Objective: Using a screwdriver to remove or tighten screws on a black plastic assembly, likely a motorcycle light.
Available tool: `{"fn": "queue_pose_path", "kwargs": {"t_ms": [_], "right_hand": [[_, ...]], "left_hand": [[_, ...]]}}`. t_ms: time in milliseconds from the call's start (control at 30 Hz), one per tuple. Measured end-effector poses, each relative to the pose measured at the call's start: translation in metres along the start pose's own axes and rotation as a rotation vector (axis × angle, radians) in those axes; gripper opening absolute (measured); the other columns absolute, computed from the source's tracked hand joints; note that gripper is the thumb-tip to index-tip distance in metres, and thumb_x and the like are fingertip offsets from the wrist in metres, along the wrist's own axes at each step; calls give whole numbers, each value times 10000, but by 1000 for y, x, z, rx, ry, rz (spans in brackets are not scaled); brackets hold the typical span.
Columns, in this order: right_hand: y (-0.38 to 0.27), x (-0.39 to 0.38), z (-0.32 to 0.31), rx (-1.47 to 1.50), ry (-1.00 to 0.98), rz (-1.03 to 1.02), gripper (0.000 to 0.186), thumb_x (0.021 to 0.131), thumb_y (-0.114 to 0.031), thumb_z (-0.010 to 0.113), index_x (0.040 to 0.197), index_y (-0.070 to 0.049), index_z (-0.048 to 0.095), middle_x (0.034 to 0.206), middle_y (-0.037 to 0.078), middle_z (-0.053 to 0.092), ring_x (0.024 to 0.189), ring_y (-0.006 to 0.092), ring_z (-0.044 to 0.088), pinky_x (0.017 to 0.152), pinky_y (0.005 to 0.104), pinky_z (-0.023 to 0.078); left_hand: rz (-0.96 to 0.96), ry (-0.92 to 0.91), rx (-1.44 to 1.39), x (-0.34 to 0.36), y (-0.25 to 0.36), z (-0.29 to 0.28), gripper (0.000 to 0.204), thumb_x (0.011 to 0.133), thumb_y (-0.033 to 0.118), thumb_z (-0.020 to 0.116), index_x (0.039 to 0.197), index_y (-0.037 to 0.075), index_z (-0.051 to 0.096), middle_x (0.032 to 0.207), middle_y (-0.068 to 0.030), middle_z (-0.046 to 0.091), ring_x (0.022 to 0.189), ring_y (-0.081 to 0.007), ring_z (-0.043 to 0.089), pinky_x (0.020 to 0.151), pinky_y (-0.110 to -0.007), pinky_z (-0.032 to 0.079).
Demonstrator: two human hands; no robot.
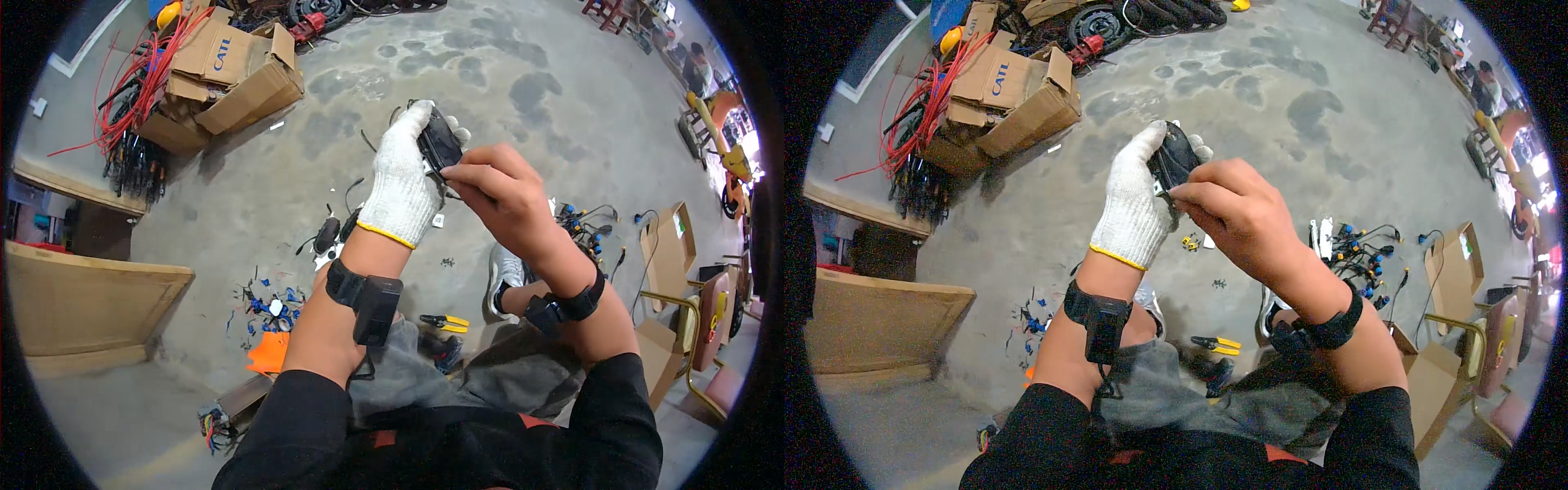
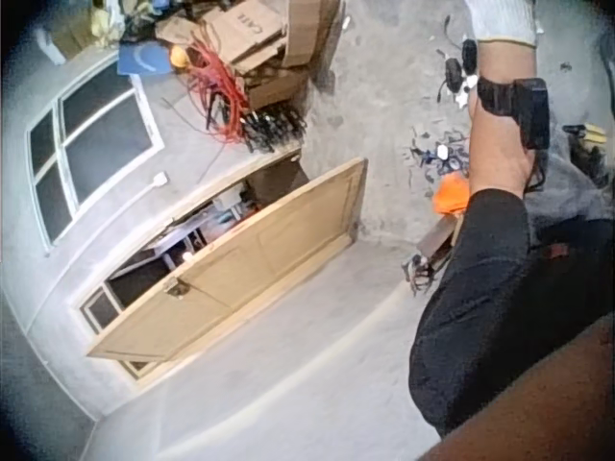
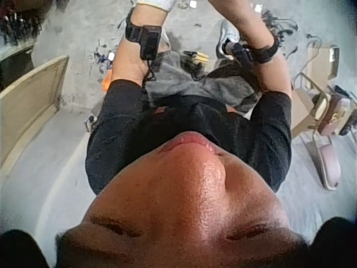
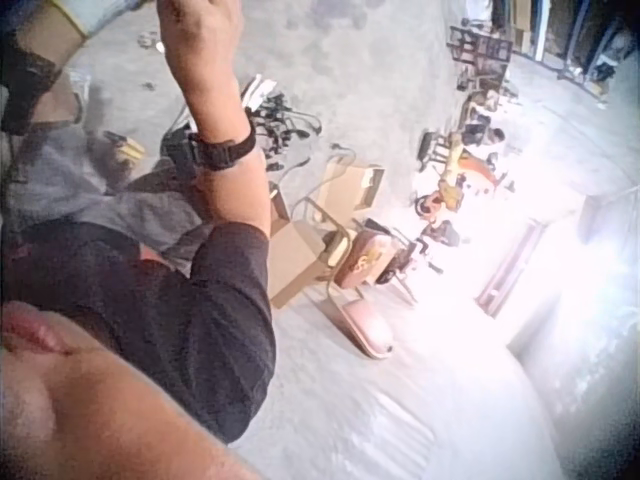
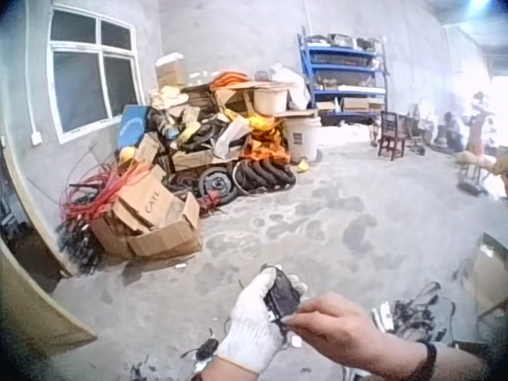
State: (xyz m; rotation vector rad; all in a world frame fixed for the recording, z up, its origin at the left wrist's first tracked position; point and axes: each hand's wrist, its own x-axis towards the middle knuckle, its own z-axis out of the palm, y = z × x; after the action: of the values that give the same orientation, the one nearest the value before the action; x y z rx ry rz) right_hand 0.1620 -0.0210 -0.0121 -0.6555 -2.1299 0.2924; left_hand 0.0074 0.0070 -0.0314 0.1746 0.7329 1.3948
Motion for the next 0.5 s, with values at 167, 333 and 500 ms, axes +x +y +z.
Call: {"fn": "queue_pose_path", "kwargs": {"t_ms": [167,333,500], "right_hand": [[11,-1,-4,52,-33,7,257,726,-7,753,968,-83,712,950,69,654,857,265,636,732,363,528],[10,0,-3,47,-49,4,266,716,2,749,966,-79,710,950,71,657,852,266,638,726,363,534],[9,3,-2,12,-31,-48,257,718,0,736,960,-84,712,937,62,655,840,262,639,696,366,539]], "left_hand": [[-18,14,-20,-2,-1,5,268,966,317,542,977,50,564,881,-157,658,767,-296,665,682,-408,576],[-59,12,-54,-3,1,1,236,963,287,587,1033,62,564,856,-116,647,747,-275,659,674,-394,559],[-62,-9,-78,-3,3,0,234,970,289,571,1039,65,556,867,-119,648,750,-279,655,682,-402,559]]}}
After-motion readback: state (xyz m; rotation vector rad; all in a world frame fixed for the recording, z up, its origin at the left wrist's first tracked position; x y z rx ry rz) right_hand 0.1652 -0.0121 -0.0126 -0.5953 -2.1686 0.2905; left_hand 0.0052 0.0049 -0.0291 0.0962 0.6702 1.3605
